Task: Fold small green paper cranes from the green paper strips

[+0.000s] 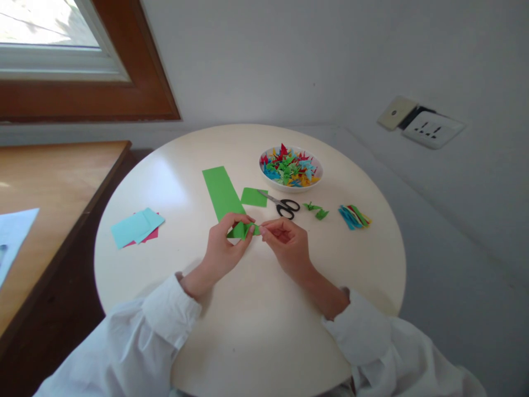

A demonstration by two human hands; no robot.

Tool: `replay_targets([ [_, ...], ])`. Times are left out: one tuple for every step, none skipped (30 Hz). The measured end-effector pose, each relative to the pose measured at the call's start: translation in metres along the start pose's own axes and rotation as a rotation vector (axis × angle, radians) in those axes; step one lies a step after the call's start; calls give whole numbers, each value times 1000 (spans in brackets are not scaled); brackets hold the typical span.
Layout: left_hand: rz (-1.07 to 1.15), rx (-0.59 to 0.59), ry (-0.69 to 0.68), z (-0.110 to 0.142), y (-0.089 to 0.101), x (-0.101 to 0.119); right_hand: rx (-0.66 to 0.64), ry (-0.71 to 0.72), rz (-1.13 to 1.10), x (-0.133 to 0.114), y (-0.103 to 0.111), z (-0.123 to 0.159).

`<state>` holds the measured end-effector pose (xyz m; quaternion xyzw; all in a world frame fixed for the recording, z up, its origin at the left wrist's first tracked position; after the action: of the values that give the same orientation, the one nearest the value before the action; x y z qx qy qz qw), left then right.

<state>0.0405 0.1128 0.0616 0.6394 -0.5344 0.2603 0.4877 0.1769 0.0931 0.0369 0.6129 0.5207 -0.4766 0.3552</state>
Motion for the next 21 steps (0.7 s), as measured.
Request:
replay_targets([
  [-7,0,4,0,0,0,3,1,1,0,0,0],
  [-11,2,9,0,0,0,7,2,0,0,1,0],
  [-15,3,12,0,0,0,9,2,-3,1,1,1],
  [-18,5,13,0,1,0,12,1,-7,1,1,1],
  [-24,7,13,0,1,1,12,2,-11,1,1,1],
  [-33,8,11,0,1,1,12,4,-16,1,1,1],
  [-45,7,10,0,1,1,11,6,-18,1,1,1],
  [-60,5,9,0,0,1,9,10,-17,1,1,1],
  [-77,3,4,0,0,1,7,16,-13,1,0,1],
  [-94,0,-5,0,-1,1,3,23,-5,0,0,1],
  [-112,-6,-19,0,-1,2,-1,30,4,0,0,1],
  [-130,-13,-39,0,-2,4,-6,38,14,-1,0,1],
  [-147,-20,-60,0,-3,6,-10,47,22,-1,0,1],
  [-164,-30,-78,0,-4,8,-13,54,27,-2,0,1],
  [-179,-37,-91,0,-5,9,-16,62,31,-2,0,1],
  [-192,-42,-100,0,-5,10,-19,68,33,-2,0,1],
  [-201,-43,-107,0,-6,11,-21,74,35,-3,0,1],
  [-208,-42,-111,0,-5,11,-22,78,36,-3,0,1],
  [-213,-40,-113,0,-5,11,-22,79,38,-3,0,1],
  [-214,-38,-113,0,-5,11,-21,78,39,-3,0,1],
  [-213,-35,-111,0,-5,11,-19,74,39,-3,0,1],
])
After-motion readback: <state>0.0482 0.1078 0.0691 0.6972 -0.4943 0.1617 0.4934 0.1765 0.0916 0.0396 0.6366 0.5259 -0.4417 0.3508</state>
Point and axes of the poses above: each hand's wrist, its own z-axis away from the middle knuckle, its own y-axis out of the back of the hand, x = y × z, the point moved 9 cm from there along -z, towards the middle knuckle, and after that the axes turned 4 degrees about y, right-handed, at the moved point
